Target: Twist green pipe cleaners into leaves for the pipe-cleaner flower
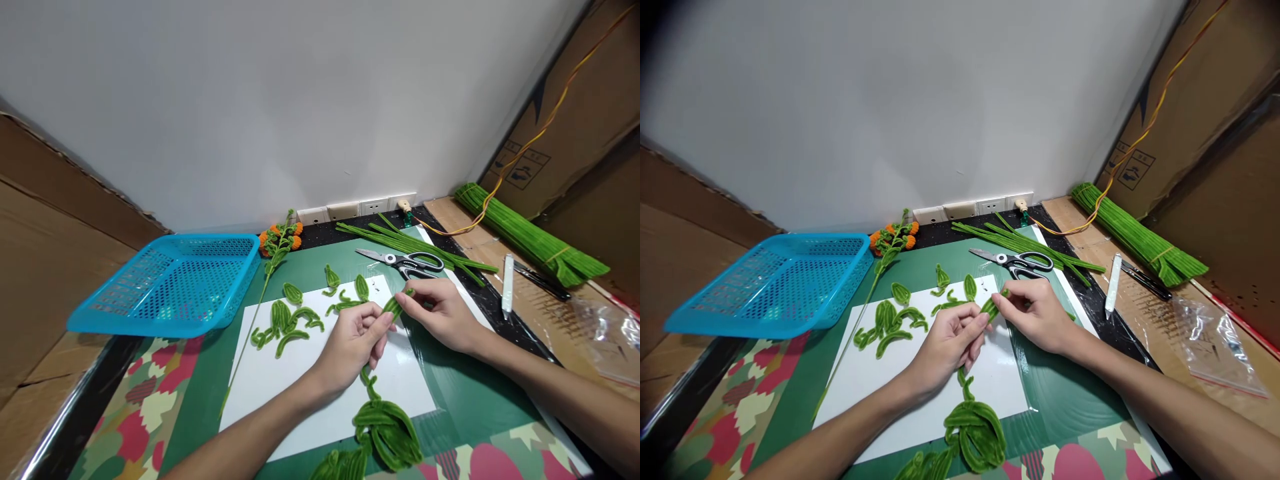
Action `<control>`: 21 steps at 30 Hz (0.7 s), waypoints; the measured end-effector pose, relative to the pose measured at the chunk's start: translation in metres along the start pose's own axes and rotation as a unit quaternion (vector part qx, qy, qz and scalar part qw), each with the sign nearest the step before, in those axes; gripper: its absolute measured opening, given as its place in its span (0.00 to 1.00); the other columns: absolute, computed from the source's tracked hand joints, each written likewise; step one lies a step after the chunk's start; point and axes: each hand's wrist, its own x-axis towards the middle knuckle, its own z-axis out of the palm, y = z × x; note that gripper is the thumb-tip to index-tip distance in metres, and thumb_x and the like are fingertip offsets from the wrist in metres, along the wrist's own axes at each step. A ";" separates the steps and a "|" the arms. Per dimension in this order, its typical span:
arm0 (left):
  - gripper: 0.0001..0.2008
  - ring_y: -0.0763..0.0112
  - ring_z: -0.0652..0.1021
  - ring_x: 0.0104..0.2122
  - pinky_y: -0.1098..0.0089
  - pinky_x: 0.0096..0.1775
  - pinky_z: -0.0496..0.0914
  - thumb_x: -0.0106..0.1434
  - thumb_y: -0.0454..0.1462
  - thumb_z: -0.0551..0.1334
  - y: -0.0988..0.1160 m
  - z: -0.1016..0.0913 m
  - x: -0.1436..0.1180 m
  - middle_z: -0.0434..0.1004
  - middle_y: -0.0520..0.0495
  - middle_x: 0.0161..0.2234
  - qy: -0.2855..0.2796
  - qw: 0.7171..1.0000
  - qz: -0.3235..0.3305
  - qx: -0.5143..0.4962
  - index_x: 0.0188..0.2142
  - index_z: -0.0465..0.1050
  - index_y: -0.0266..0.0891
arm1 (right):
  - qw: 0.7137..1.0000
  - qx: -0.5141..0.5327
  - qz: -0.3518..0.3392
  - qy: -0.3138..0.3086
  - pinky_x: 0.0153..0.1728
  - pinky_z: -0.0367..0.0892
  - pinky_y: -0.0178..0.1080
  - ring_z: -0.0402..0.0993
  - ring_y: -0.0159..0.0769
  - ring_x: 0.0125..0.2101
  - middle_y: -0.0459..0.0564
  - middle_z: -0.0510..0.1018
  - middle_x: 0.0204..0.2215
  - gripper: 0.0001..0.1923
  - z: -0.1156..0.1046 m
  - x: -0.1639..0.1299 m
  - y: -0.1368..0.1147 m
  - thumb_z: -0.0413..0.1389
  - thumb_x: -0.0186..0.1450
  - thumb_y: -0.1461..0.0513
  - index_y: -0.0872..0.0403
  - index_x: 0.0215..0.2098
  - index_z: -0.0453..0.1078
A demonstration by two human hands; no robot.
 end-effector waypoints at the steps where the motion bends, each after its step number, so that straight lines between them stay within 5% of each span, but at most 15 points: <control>1: 0.22 0.79 0.66 0.16 0.78 0.19 0.58 0.72 0.54 0.61 0.000 0.000 0.000 0.68 0.56 0.19 0.000 1.000 -0.002 -0.001 0.34 0.71 0.38 | 0.999 0.025 0.020 -0.001 0.24 0.50 0.37 0.54 0.30 0.21 0.41 0.59 0.18 0.27 0.000 0.001 0.000 0.54 0.75 0.48 0.51 0.22 0.61; 8: 0.22 0.77 0.65 0.19 0.75 0.23 0.59 0.73 0.53 0.60 0.002 -0.001 -0.004 0.65 0.56 0.19 -0.019 0.999 0.005 0.026 0.32 0.69 0.38 | 0.994 0.089 0.051 -0.032 0.24 0.52 0.36 0.57 0.30 0.22 0.41 0.63 0.19 0.28 0.003 -0.001 0.000 0.56 0.73 0.44 0.53 0.23 0.66; 16: 0.22 0.74 0.59 0.26 0.70 0.29 0.54 0.74 0.46 0.60 0.004 -0.001 -0.006 0.58 0.55 0.24 0.006 0.984 0.076 0.159 0.26 0.59 0.40 | 0.999 -0.035 -0.019 0.008 0.23 0.48 0.38 0.50 0.28 0.18 0.40 0.56 0.15 0.30 0.012 -0.008 -0.003 0.58 0.74 0.48 0.52 0.18 0.59; 21: 0.21 0.74 0.59 0.24 0.70 0.27 0.52 0.74 0.51 0.58 0.000 0.000 -0.005 0.58 0.56 0.23 0.002 0.995 0.044 0.086 0.29 0.65 0.40 | 0.999 -0.038 -0.007 0.007 0.23 0.50 0.38 0.53 0.30 0.19 0.41 0.60 0.16 0.28 0.008 -0.006 -0.006 0.56 0.75 0.48 0.52 0.21 0.63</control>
